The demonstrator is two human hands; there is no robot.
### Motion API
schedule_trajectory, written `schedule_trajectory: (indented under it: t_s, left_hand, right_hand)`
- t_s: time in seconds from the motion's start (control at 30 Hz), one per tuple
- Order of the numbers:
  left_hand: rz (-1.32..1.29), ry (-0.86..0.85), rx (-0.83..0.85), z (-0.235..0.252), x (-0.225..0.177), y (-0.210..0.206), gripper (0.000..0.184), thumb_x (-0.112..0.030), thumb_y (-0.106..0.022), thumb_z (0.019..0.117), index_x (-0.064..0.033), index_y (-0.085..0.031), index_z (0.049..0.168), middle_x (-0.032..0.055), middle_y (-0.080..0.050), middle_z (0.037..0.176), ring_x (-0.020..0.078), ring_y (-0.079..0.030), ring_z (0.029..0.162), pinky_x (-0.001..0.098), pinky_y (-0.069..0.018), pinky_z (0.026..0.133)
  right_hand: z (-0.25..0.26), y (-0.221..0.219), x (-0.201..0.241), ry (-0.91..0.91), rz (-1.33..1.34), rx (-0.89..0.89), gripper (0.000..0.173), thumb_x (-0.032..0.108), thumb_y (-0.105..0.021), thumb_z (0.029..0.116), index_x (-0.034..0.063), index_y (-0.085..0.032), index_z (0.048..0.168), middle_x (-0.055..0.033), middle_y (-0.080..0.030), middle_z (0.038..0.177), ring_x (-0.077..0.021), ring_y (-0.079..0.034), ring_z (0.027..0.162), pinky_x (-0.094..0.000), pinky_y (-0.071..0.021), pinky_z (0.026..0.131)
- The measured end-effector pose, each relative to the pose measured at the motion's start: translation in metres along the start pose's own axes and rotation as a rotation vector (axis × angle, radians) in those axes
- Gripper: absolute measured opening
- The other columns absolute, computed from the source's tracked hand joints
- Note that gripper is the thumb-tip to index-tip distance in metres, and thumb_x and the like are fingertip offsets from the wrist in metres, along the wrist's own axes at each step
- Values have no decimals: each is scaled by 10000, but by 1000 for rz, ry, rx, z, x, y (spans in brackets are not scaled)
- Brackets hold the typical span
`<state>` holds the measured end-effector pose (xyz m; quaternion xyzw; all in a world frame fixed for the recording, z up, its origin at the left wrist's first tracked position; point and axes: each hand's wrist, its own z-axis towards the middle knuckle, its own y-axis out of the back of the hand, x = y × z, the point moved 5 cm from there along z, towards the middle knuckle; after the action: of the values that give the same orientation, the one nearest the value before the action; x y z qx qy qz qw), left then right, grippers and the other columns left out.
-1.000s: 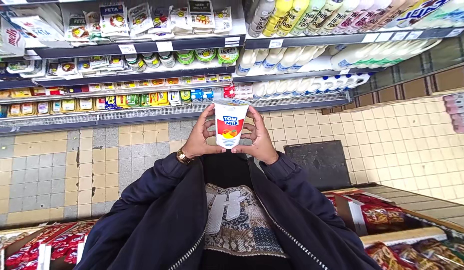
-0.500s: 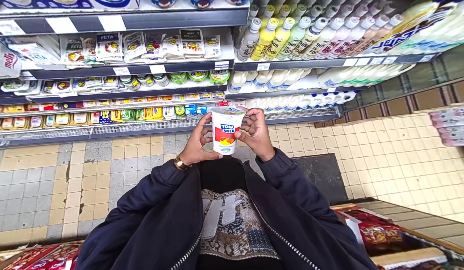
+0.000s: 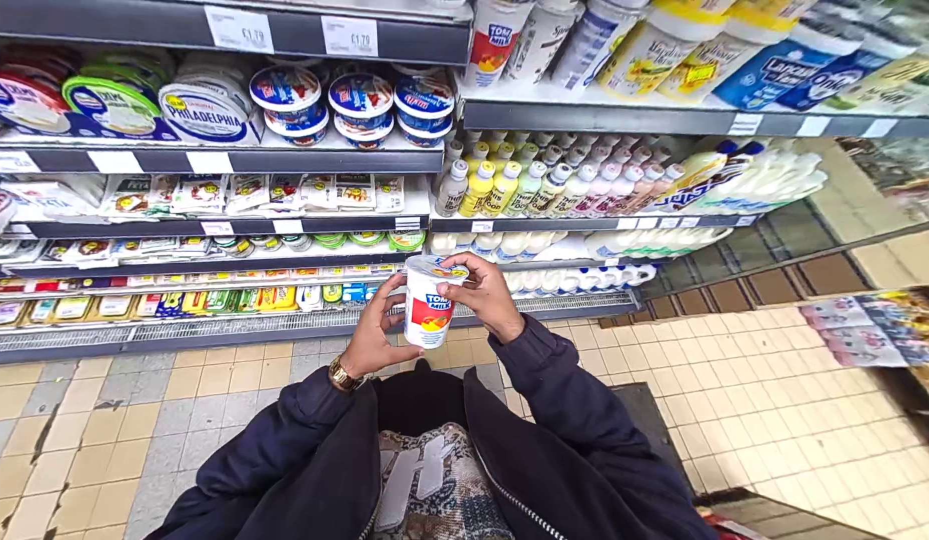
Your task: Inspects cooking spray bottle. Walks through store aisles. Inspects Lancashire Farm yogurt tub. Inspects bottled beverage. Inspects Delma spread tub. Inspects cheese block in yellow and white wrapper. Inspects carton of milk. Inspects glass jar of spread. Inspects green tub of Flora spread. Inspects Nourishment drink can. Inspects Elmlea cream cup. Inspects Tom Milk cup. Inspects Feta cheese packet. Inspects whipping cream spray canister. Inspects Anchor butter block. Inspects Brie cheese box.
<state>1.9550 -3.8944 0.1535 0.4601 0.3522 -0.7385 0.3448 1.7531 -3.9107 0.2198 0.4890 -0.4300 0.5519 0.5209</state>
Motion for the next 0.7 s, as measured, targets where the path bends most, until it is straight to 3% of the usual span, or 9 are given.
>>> schedule_trajectory:
  t_s: [0.1,0.2,0.3,0.4,0.47,0.57,0.7]
  left_hand:
    - [1,-72,-27,21,-4,-6,1215,-35,-945,599,-88,-245,1591,181,-378,1574,389,-537,1332,528,-596,968]
    - [-6,-173,-47,39,-10,-10,1182,-27,-923,651,-81,-221,1602,193,-385,1572,417,-469,1388,566,-541,1039]
    - [11,-201,-62,45,-11,-9,1122,-7,-892,689,-105,-247,1602,188,-376,1585,430,-425,1422,594,-501,1081]
    - [39,-180,-84,39,-5,-7,1032,-41,-866,740,-109,-293,1596,189,-373,1591,425,-428,1425,591,-521,1061]
    - [53,-170,-117,31,0,-5,967,-60,-855,760,-107,-344,1579,187,-383,1584,419,-444,1412,580,-527,1054]
    - [94,-161,-188,19,5,1,898,-103,-851,785,-144,-393,1556,175,-389,1583,416,-486,1377,555,-552,1028]
    - [129,-155,-312,2,6,8,856,-161,-857,785,-147,-433,1528,178,-399,1576,424,-521,1339,547,-576,989]
  right_hand:
    - [17,15,10,57,72,-7,402,169,-857,785,-19,-677,1092,-129,-725,1056,-182,-726,863,-334,-634,721]
    - [40,35,34,141,61,-3,412,152,-862,776,-26,-683,1102,-142,-711,1120,-194,-725,916,-342,-639,758]
    - [70,62,73,255,-14,-59,391,138,-869,751,12,-698,1079,-124,-724,1100,-205,-732,910,-368,-646,765]
    - [105,92,126,419,-117,-84,373,119,-849,768,50,-689,1098,-97,-697,1190,-178,-715,942,-353,-636,757]
    - [130,107,161,500,-185,-113,367,139,-824,817,44,-670,1136,-66,-716,1085,-133,-709,860,-312,-628,731]
    - [177,128,200,592,-199,-195,338,152,-806,847,18,-646,1114,-38,-703,910,-127,-682,753,-327,-616,719]
    - [229,145,228,659,-131,-313,431,150,-831,812,16,-564,1123,-73,-662,933,-174,-683,787,-362,-618,738]
